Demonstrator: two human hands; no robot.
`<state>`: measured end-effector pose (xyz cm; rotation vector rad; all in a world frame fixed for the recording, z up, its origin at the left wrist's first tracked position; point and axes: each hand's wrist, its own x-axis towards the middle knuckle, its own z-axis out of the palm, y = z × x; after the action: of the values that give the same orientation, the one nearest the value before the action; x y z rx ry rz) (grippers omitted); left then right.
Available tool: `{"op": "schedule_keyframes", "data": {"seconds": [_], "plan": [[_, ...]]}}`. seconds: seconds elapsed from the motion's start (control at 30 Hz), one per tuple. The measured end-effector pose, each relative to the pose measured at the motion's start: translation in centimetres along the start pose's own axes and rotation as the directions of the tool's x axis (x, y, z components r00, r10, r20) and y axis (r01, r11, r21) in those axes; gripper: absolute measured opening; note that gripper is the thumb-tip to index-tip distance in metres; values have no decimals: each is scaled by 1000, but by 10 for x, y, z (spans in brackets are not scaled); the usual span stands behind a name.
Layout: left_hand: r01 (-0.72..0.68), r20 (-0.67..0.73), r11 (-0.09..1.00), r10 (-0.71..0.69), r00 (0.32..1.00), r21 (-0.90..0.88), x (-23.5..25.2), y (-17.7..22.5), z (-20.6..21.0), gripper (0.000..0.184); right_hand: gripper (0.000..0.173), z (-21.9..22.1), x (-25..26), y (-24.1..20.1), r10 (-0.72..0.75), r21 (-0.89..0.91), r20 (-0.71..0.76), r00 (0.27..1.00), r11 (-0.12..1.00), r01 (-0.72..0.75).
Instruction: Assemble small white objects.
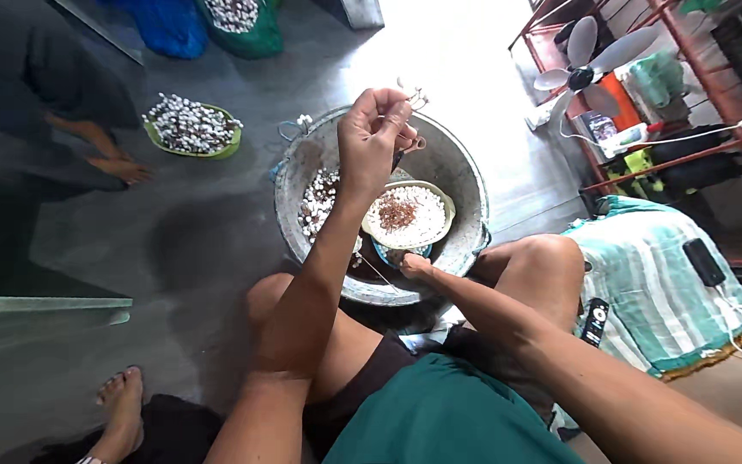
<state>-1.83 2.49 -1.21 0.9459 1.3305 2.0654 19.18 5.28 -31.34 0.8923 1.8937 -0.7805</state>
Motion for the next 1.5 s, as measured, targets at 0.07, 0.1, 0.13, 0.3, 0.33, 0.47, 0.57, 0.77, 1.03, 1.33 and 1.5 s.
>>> {"op": "schedule_keyframes", "data": {"seconds": [0.07,0.1,0.13,0.3,0.33,0.47,0.57,0.77,1.03,1.33,1.5], "plan": [[8,-6,1000,-8,1000,4,1,1,0,12,52,-6,-24,3,48,21,-34,998,999,-48],[0,-7,1000,0,1000,11,1,0,0,11,52,-11,-37,6,22,30,-48,999,999,-20],[-16,-6,1000,17,1000,25,1,-1,-1,11,50,-19,-55,9,-36,57,-69,997,998,40],[-103,-8,969,108,994,225,0,-11,-1,11,28,-104,-157,27,-408,569,-372,834,609,552],[-110,-8,953,117,993,282,0,-13,0,11,22,-128,-173,27,-456,631,-432,778,463,622],[-123,17,896,128,992,426,-3,-22,5,14,13,-218,-201,21,-566,659,-644,515,-68,749],[-66,64,811,35,997,581,-18,-21,6,19,18,-252,-193,18,-574,666,-711,407,-362,652],[-58,36,774,46,998,630,-10,-40,9,16,23,-260,-161,23,-594,679,-729,341,-561,473],[-102,70,727,74,995,679,-7,-43,18,17,22,-254,-157,25,-521,676,-733,437,-622,394],[-186,144,605,118,983,774,-13,-44,24,16,20,-243,-164,5,-352,624,-781,516,-468,626],[-198,157,588,121,980,784,-14,-49,25,14,20,-237,-161,-3,-283,543,-837,469,-328,773]]}}
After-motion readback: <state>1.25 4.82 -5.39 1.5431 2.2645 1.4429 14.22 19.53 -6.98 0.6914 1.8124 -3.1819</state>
